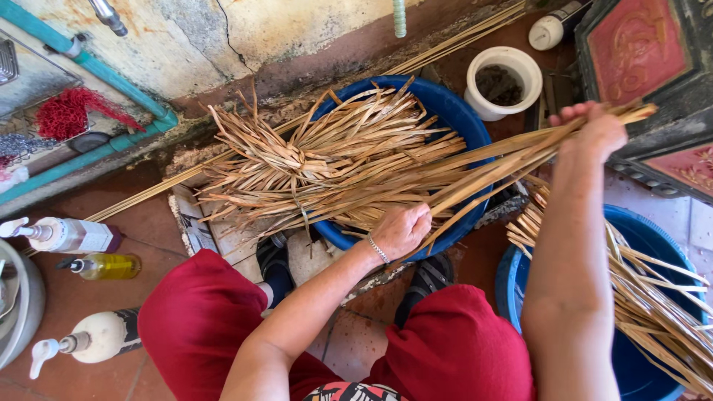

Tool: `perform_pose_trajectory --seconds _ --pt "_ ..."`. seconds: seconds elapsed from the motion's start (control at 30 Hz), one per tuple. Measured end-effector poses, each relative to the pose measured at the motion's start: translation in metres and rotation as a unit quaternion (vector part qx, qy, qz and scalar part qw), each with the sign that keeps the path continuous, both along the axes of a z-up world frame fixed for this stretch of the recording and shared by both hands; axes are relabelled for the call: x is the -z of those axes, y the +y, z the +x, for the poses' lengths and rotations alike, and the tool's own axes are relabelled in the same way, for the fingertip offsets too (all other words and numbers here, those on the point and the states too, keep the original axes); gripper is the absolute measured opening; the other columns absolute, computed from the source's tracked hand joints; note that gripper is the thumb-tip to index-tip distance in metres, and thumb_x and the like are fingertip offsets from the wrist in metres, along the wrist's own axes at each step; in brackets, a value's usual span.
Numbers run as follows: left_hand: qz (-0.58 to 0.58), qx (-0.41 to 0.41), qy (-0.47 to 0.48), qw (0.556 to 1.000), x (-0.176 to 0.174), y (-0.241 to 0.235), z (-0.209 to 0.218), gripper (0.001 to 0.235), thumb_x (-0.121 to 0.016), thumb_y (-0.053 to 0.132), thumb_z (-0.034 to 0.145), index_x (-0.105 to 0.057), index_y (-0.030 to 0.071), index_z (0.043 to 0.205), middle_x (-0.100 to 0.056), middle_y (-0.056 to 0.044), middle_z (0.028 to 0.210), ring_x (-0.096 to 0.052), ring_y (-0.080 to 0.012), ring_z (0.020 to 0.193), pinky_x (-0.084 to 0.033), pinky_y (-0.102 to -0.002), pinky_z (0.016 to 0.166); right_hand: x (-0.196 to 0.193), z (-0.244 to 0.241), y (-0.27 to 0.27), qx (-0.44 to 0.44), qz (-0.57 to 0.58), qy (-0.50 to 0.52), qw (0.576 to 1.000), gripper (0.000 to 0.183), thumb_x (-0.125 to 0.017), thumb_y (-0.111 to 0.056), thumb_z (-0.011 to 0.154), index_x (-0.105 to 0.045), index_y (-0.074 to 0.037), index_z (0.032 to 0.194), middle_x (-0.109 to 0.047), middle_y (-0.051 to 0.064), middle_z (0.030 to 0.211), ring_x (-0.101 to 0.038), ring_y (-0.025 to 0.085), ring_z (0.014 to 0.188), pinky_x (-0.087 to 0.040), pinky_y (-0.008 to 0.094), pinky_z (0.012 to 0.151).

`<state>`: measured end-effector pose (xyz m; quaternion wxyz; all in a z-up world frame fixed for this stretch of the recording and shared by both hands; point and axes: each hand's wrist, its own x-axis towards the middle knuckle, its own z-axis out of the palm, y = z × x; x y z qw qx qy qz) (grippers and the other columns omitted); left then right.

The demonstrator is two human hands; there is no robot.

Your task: The person sits on the floor and repeatedly picks dried palm leaves from a blue basin, strips the fibrous material from the central rib, and places the processed leaves into a second blue basin. The person continues this cycle, handling the leaves one at a time.

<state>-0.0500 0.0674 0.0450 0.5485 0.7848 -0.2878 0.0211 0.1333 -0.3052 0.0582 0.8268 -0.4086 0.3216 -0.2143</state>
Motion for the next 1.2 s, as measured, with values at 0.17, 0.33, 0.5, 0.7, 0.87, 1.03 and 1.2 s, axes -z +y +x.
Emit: perform_pose_trajectory --seconds 0.17,0.33,0.5,0.7,0.87,1.03,1.2 --pt "0.005 0.001 -0.006 1.0 -0.005 0.006 -0.016 0.014 -0.057 0.012 0.099 -0.056 0.004 0.088 -0.059 -0.017 0.065 -0.062 -0.0361 0.06 -0.048 -0.045 0.056 0.034 0.014 -0.052 0.037 -0.016 0.02 0.999 0.024 -0.048 -0.02 0.105 -0.06 -0.008 0.089 -0.062 0.005 0.072 -0.064 0.023 0.064 -0.063 0.048 0.069" --pt "0.059 0.024 0.067 0.996 0.007 0.036 -0.025 0.016 -0.055 0.016 0.101 -0.056 0.006 0.089 -0.058 -0.017 0.063 -0.062 -0.0347 0.056 -0.048 -0.045 0.056 0.055 0.021 -0.12 0.064 -0.03 0.0 0.997 0.026 -0.044 -0.021 0.103 -0.058 -0.007 0.086 -0.063 0.008 0.073 -0.065 0.024 0.064 -0.065 0.05 0.069" --pt "0.101 0.001 0.087 0.991 0.041 0.073 -0.025 0.017 -0.056 0.021 0.101 -0.061 0.008 0.091 -0.067 -0.011 0.076 -0.067 -0.0275 0.065 -0.054 -0.042 0.06 0.032 0.008 -0.133 0.06 -0.05 -0.003 0.997 0.029 -0.044 -0.023 0.105 -0.06 -0.007 0.086 -0.063 0.006 0.073 -0.062 0.021 0.062 -0.064 0.049 0.068" --pt "0.482 -0.036 0.167 0.859 0.046 0.069 0.033 0.09 -0.07 0.03 0.089 -0.017 0.022 0.161 -0.02 -0.018 0.163 -0.016 -0.0335 0.149 -0.013 -0.069 0.113 -0.04 -0.03 0.005 0.004 -0.131 -0.011 0.991 0.015 -0.058 -0.02 0.106 -0.062 -0.006 0.105 -0.058 0.002 0.079 -0.06 0.015 0.065 -0.067 0.044 0.071" --pt "0.231 -0.037 0.045 0.971 0.002 0.002 0.065 0.135 -0.084 0.071 0.061 -0.005 0.022 0.159 -0.013 -0.015 0.168 -0.014 -0.0342 0.154 0.0 -0.071 0.117 -0.093 -0.055 0.117 -0.201 -0.164 -0.159 0.953 0.02 -0.07 -0.003 0.103 -0.058 -0.001 0.119 -0.063 0.008 0.094 -0.065 0.022 0.077 -0.064 0.045 0.079" --pt "0.066 -0.096 0.013 0.993 -0.019 -0.058 0.093 0.106 -0.081 0.058 0.07 -0.03 0.015 0.152 -0.056 -0.016 0.14 -0.058 -0.0323 0.124 -0.034 -0.063 0.102 -0.119 -0.076 0.179 -0.274 -0.117 -0.216 0.93 0.032 -0.075 -0.003 0.099 -0.059 0.002 0.126 -0.065 0.011 0.1 -0.068 0.024 0.085 -0.059 0.041 0.083" --pt "-0.016 -0.062 0.143 0.988 -0.007 -0.06 0.118 0.028 -0.056 0.031 0.11 -0.057 0.009 0.127 -0.076 -0.008 0.09 -0.075 -0.0196 0.073 -0.059 -0.028 0.061 -0.128 -0.103 0.169 -0.378 -0.144 -0.337 0.85 0.09 -0.091 -0.02 0.097 -0.029 -0.009 0.161 -0.049 0.017 0.147 -0.053 0.029 0.131 -0.046 0.045 0.112"
